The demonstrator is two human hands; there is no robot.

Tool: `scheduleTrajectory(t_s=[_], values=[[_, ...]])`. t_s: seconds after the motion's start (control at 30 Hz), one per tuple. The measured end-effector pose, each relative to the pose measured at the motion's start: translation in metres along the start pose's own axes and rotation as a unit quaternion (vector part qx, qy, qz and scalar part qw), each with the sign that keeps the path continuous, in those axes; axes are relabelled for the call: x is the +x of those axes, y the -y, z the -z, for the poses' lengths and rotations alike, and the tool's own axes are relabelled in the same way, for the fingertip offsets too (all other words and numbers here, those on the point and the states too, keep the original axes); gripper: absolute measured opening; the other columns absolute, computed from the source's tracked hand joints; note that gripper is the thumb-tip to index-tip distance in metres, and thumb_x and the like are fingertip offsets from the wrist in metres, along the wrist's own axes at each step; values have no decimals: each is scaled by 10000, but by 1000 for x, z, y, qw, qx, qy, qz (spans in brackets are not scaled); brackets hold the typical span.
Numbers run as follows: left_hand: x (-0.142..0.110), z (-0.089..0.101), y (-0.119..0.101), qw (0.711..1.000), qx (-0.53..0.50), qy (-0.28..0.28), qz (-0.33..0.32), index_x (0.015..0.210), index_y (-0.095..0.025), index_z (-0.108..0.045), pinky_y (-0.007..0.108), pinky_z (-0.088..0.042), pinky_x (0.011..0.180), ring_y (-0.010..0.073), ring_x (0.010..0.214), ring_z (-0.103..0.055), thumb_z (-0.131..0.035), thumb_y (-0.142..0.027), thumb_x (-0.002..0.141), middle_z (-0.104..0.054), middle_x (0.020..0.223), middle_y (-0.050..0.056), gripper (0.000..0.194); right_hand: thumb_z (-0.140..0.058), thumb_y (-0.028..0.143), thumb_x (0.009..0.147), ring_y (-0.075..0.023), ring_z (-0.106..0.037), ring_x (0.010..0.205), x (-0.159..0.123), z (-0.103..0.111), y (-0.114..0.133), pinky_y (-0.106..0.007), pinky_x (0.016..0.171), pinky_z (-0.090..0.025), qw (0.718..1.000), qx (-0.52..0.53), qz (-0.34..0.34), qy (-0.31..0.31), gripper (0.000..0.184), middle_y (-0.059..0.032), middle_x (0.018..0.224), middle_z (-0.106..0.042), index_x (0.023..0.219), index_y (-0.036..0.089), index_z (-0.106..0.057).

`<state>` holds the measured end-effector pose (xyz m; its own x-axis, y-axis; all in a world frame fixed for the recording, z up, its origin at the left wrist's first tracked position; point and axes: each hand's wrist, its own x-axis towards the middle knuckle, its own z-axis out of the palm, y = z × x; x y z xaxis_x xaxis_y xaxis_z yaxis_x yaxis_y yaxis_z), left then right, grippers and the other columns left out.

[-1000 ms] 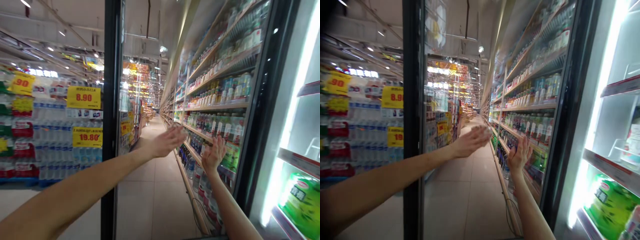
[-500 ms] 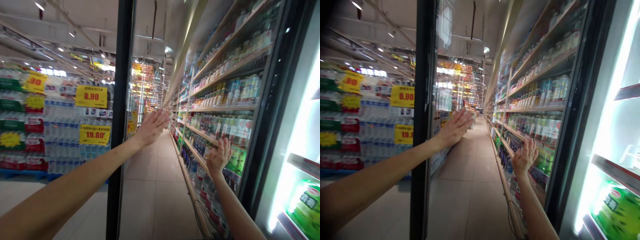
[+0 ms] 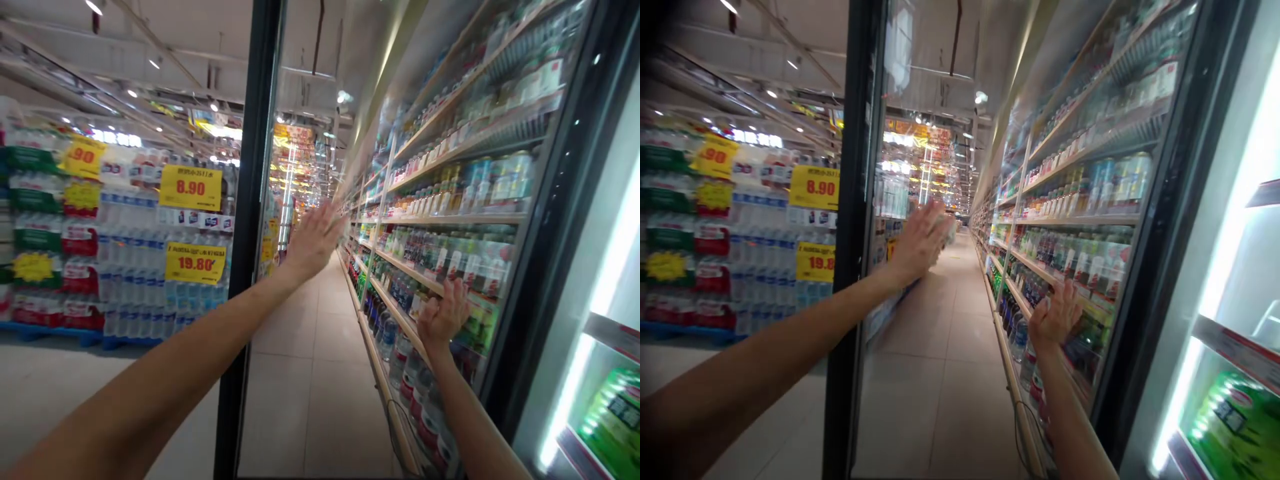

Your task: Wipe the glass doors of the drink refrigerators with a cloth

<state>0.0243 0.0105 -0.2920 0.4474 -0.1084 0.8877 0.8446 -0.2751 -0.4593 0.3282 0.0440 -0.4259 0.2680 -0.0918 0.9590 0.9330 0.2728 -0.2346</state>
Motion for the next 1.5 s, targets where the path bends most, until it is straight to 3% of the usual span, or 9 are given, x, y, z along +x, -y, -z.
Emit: scheduleTrajectory(t_s=[0.13,0.37,0.57,0.77,0.97,1.17,1.3,1.37,1.5], values=[[-2,0,14,996,-4,-62,64,1335,-200,-259,453,-226,1092,226,1363,-77,-360,-135,868,-164,1474,52,482,-358,270,832,-274,-315,1303,-1,-1,0,-520,1033,-225,1000,2,0,6,480,-146,1367,-409,1298,167,-413],[-45,6,-37,947,-81,141,-279,1283,-141,-364,372,-249,1097,213,1367,-55,-374,-118,838,-358,1403,49,445,-371,302,838,-277,-275,1323,-1,5,4,-536,1045,-179,997,-3,55,44,500,-152,1407,-347,1321,176,-380],[-28,4,-17,996,-32,70,-47,1279,-151,-373,459,-205,1106,215,1368,0,-351,-88,842,-338,1411,82,442,-399,260,833,-278,-241,1337,-14,8,23,-533,1042,-196,991,7,115,74,509,-146,1416,-332,1336,202,-351],[-91,7,-59,895,-145,183,-381,1232,-133,-456,335,-262,1099,192,1341,-208,-397,-182,836,-369,1400,52,404,-413,262,829,-277,-221,1343,-30,7,32,-533,1043,-191,989,3,117,91,505,-138,1424,-318,1327,206,-359],[-58,10,-23,991,-37,94,-92,1301,-164,-365,451,-194,1108,224,1367,-66,-391,-97,819,-339,1414,70,487,-386,273,829,-279,-224,1341,-31,8,29,-535,1036,-188,990,7,100,103,486,-138,1423,-316,1310,201,-381],[-84,24,-21,897,-133,194,-374,1230,-212,-465,326,-215,1118,155,1353,-162,-360,-184,847,-377,1396,-14,398,-394,268,827,-276,-233,1339,-30,9,32,-527,1042,-190,989,10,102,104,478,-140,1416,-333,1300,195,-398],[-76,24,-1,983,-73,114,-125,1284,-192,-406,437,-168,1121,209,1368,-53,-396,-121,823,-372,1396,61,466,-397,262,822,-277,-235,1339,-30,8,32,-529,1039,-191,990,11,95,100,475,-137,1412,-340,1293,201,-406],[-77,26,1,989,-63,98,-94,1277,-217,-418,423,-174,1123,194,1368,-35,-394,-110,823,-391,1385,44,468,-396,262,817,-279,-228,1341,-31,8,33,-537,1037,-187,991,12,87,103,479,-136,1412,-339,1292,203,-407],[-92,30,-11,900,-130,205,-363,1214,-266,-485,304,-218,1118,129,1352,-157,-371,-189,851,-385,1388,-53,388,-400,258,815,-277,-229,1340,-30,9,33,-540,1037,-187,990,15,96,102,475,-135,1416,-332,1286,198,-413]])
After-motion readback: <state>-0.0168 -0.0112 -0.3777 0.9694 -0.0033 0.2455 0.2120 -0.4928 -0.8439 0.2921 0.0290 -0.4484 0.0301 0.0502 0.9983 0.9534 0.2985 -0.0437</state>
